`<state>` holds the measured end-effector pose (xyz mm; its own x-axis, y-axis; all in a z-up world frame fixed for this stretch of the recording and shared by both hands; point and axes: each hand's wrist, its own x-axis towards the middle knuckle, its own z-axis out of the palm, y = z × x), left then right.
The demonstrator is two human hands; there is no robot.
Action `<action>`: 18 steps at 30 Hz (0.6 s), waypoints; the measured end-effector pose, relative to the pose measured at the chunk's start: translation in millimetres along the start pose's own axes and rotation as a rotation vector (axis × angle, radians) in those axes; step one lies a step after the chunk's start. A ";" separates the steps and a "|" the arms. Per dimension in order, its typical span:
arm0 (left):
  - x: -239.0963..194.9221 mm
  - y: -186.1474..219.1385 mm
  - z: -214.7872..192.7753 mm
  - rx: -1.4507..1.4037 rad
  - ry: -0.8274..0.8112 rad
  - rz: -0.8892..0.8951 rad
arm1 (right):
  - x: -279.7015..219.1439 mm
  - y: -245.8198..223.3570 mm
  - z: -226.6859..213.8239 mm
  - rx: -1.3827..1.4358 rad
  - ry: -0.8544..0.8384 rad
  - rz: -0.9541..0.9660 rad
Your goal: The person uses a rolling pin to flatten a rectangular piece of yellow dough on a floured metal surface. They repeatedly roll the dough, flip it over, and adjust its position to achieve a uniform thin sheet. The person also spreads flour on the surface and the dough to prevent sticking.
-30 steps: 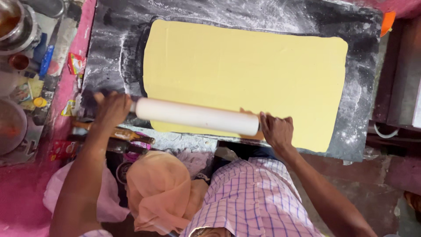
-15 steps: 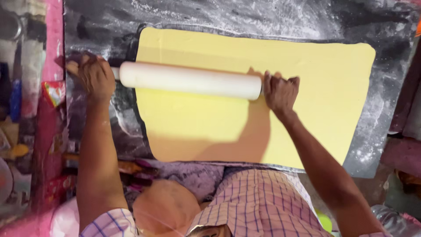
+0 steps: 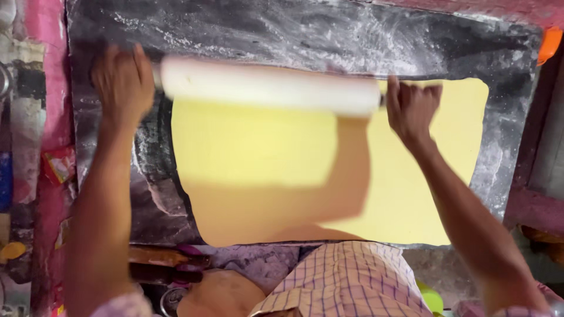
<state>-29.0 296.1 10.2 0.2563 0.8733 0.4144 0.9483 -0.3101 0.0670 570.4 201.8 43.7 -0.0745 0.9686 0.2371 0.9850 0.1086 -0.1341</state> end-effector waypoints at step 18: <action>-129.6 188.7 -44.5 -0.138 -0.062 -0.053 | -173.3 67.3 -30.9 0.082 -0.092 0.143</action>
<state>108.5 107.7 9.5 0.2216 0.9100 0.3505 0.9271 -0.3081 0.2135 654.4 34.4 23.3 0.0481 0.9914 0.1214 0.9708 -0.0179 -0.2390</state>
